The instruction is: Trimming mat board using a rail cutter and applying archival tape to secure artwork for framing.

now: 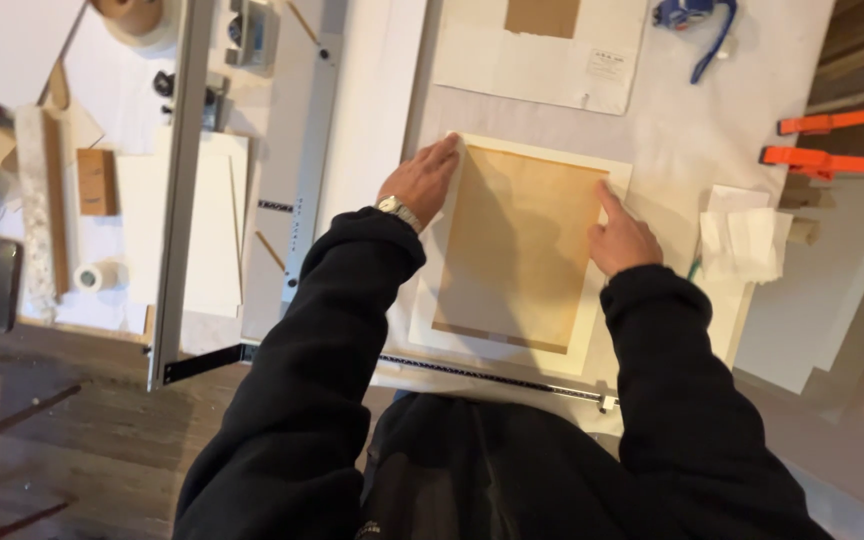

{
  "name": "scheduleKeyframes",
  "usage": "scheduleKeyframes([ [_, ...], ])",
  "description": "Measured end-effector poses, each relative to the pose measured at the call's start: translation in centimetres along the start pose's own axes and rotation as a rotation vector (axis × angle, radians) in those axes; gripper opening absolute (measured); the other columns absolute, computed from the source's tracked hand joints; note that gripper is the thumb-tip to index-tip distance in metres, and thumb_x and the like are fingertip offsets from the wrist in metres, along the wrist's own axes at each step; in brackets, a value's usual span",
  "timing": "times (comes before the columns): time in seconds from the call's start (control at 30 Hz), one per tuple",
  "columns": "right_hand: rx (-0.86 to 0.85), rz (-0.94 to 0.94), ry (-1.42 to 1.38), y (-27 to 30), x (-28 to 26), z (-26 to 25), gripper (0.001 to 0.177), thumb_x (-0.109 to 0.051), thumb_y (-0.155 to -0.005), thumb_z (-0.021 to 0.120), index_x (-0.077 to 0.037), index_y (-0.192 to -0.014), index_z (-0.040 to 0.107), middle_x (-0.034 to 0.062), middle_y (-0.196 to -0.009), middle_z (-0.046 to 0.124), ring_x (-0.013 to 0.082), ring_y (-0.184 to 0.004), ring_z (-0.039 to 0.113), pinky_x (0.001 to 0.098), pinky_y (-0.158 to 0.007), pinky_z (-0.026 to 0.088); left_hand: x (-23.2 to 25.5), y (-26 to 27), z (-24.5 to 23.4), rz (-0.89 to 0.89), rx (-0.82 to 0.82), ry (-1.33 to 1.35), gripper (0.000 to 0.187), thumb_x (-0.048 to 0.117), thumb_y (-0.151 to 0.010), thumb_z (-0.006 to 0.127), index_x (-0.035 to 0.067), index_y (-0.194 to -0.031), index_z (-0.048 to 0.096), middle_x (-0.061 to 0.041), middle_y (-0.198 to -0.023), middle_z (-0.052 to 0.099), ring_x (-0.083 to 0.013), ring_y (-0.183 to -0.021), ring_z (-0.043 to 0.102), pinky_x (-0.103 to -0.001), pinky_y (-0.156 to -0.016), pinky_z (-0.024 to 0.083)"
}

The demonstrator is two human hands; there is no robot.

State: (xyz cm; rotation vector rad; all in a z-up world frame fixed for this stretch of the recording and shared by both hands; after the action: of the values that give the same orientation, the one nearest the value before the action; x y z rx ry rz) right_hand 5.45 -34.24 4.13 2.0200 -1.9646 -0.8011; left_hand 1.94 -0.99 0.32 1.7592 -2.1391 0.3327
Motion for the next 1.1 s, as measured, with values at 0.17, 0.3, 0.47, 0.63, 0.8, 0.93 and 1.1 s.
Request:
scheduleKeyframes([
  [0.17,0.062,-0.163,-0.235,7.4,-0.4,3.0,0.057,-0.022,-0.093,0.058,-0.031,-0.149,0.054,0.0209,-0.081,0.07,0.038,-0.075,0.07,0.0485,-0.071,0.055,-0.3,0.3,1.2,-0.054,0.02,0.001,0.037,0.006,-0.1,0.048,0.003,-0.136,0.056,-0.01,-0.16,0.041,-0.0282,-0.133,0.053,-0.039,-0.104,0.05],
  [0.3,-0.054,-0.243,-0.338,14.1,-1.4,5.4,0.038,-0.029,-0.094,0.063,-0.024,-0.132,0.067,0.0159,-0.069,0.068,0.0319,-0.063,0.07,0.0433,-0.062,0.055,3.9,5.1,-1.2,-0.092,0.124,0.21,0.061,0.01,-0.091,0.062,0.002,-0.149,0.045,-0.012,-0.163,0.036,-0.0329,-0.128,0.058,-0.042,-0.098,0.052],
  [0.47,-0.182,-0.34,-0.316,19.2,-3.8,6.1,0.034,-0.027,-0.093,0.066,-0.02,-0.126,0.071,0.0158,-0.073,0.071,0.0314,-0.068,0.07,0.0414,-0.065,0.056,12.2,16.8,-4.7,-0.231,0.17,0.385,0.057,0.016,-0.088,0.073,0.007,-0.14,0.054,-0.009,-0.155,0.047,-0.0321,-0.126,0.061,-0.041,-0.097,0.054],
  [0.63,-0.277,-0.608,-0.35,22.2,-7.8,5.1,0.034,-0.021,-0.091,0.069,-0.014,-0.124,0.07,0.0145,-0.087,0.074,0.0278,-0.077,0.073,0.038,-0.069,0.057,15.5,25.5,-4.9,-0.411,0.193,0.464,0.045,0.016,-0.088,0.073,0.009,-0.132,0.062,-0.006,-0.142,0.06,-0.0294,-0.119,0.065,-0.039,-0.092,0.056],
  [0.8,-0.264,-0.725,-0.344,23.9,-11.1,4.4,0.031,-0.018,-0.092,0.068,-0.012,-0.122,0.071,0.0127,-0.09,0.075,0.0247,-0.076,0.073,0.0361,-0.068,0.057,16.0,29.4,-6.3,-0.46,0.265,0.423,0.039,0.016,-0.089,0.073,0.008,-0.127,0.065,-0.006,-0.135,0.065,-0.0301,-0.114,0.066,-0.04,-0.09,0.056],
  [0.93,-0.319,-0.708,-0.24,25.1,-12.7,5.2,0.031,-0.021,-0.091,0.07,-0.014,-0.121,0.071,0.0123,-0.085,0.075,0.0258,-0.073,0.072,0.0363,-0.068,0.057,16.2,32.1,-8.2,-0.486,0.333,0.383,0.039,0.015,-0.089,0.074,0.007,-0.127,0.065,-0.007,-0.132,0.066,-0.0306,-0.112,0.066,-0.04,-0.089,0.055],
  [1.1,-0.333,-0.856,-0.212,26.6,-14.2,6.1,0.03,-0.024,-0.092,0.069,-0.014,-0.119,0.073,0.0123,-0.093,0.078,0.0289,-0.082,0.074,0.0386,-0.072,0.058,15.9,35.2,-9.3,-0.495,0.468,0.359,0.034,0.014,-0.088,0.074,0.009,-0.121,0.068,-0.007,-0.121,0.07,-0.0297,-0.105,0.069,-0.038,-0.084,0.057],
])
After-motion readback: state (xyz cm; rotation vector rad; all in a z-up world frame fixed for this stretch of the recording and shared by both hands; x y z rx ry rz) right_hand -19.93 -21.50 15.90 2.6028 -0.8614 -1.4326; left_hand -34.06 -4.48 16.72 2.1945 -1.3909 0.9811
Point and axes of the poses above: each hand's wrist, its own y-axis away from the middle knuckle, its own z-axis out of the palm, x = y × z, the point moved 2 cm from there along -y, towards the middle knuckle
